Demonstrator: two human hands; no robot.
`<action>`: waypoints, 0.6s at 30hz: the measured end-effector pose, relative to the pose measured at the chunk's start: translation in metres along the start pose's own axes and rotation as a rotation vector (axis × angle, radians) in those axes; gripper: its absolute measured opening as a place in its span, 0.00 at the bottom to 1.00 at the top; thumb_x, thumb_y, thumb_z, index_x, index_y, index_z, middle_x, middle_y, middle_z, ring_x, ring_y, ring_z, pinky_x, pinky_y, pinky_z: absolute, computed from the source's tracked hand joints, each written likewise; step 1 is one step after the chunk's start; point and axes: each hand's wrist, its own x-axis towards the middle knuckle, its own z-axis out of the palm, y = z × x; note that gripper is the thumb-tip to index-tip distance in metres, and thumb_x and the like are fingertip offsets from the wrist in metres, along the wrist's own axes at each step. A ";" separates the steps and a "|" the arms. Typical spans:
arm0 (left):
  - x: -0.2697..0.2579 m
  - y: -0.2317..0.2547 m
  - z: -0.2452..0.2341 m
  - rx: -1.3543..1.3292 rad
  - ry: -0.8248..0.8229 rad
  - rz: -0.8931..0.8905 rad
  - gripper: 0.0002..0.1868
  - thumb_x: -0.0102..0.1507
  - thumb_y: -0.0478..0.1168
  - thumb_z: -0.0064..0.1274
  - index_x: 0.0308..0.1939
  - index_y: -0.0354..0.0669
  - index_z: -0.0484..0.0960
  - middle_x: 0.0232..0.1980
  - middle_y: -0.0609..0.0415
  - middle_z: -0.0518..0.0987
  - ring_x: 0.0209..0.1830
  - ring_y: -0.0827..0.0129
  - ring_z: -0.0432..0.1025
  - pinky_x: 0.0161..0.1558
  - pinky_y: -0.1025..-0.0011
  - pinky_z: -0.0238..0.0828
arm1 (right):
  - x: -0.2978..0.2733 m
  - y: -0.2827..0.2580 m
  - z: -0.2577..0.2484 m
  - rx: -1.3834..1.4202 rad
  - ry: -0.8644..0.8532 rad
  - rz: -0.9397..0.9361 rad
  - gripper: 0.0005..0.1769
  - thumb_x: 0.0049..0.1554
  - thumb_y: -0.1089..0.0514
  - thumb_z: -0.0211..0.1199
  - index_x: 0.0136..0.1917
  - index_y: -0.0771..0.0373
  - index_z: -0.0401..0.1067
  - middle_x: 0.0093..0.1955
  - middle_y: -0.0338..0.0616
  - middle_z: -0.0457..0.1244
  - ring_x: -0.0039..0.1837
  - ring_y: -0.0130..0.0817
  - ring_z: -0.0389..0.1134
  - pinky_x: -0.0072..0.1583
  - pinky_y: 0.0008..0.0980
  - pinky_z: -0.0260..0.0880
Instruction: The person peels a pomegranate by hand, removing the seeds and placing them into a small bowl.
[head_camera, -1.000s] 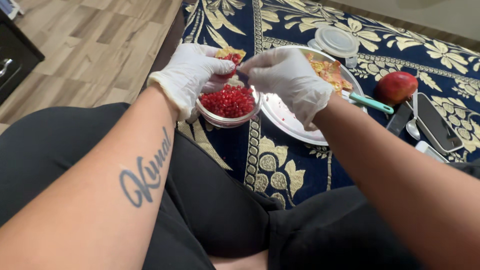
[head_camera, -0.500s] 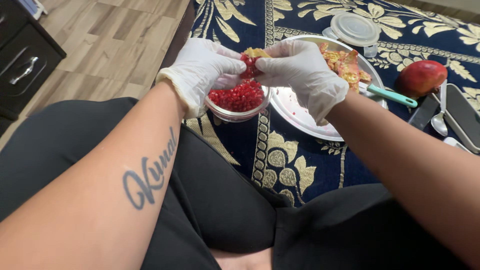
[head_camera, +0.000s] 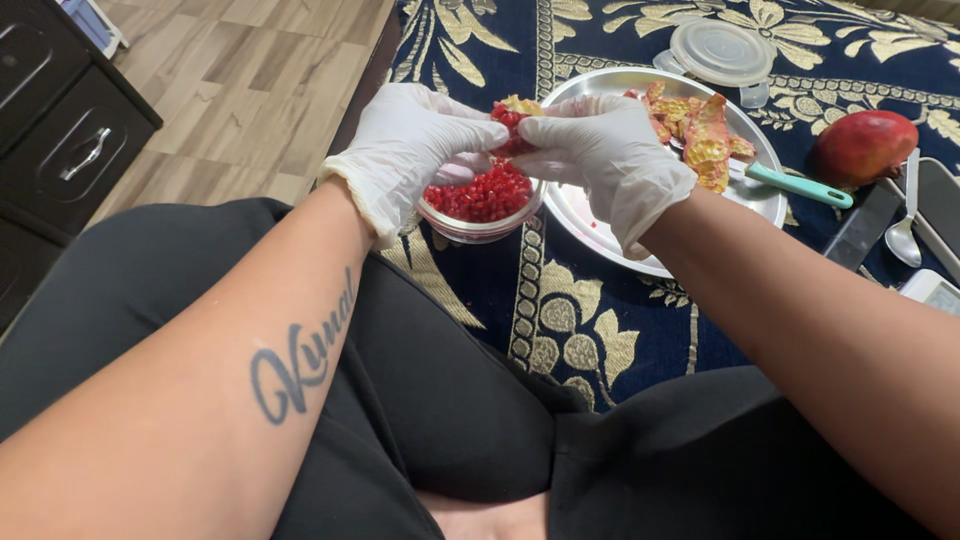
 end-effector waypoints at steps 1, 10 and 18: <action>-0.001 0.001 0.001 0.030 0.016 0.034 0.12 0.55 0.36 0.68 0.41 0.36 0.89 0.34 0.51 0.88 0.29 0.76 0.82 0.29 0.82 0.81 | 0.001 0.001 -0.001 0.002 0.001 0.000 0.06 0.54 0.66 0.68 0.44 0.73 0.76 0.44 0.55 0.72 0.47 0.40 0.78 0.50 0.32 0.84; 0.004 -0.008 0.000 -0.158 -0.072 0.060 0.13 0.57 0.31 0.63 0.46 0.38 0.88 0.38 0.50 0.87 0.35 0.71 0.83 0.36 0.79 0.83 | 0.013 0.006 -0.007 0.195 -0.105 0.063 0.08 0.57 0.68 0.64 0.50 0.75 0.73 0.52 0.57 0.69 0.53 0.41 0.76 0.57 0.33 0.83; 0.002 -0.005 0.004 -0.142 0.041 0.090 0.12 0.56 0.33 0.66 0.43 0.38 0.89 0.37 0.52 0.88 0.34 0.73 0.83 0.34 0.79 0.80 | 0.007 -0.002 -0.005 -0.070 -0.132 0.037 0.11 0.56 0.64 0.68 0.52 0.70 0.75 0.45 0.51 0.70 0.46 0.40 0.75 0.49 0.36 0.81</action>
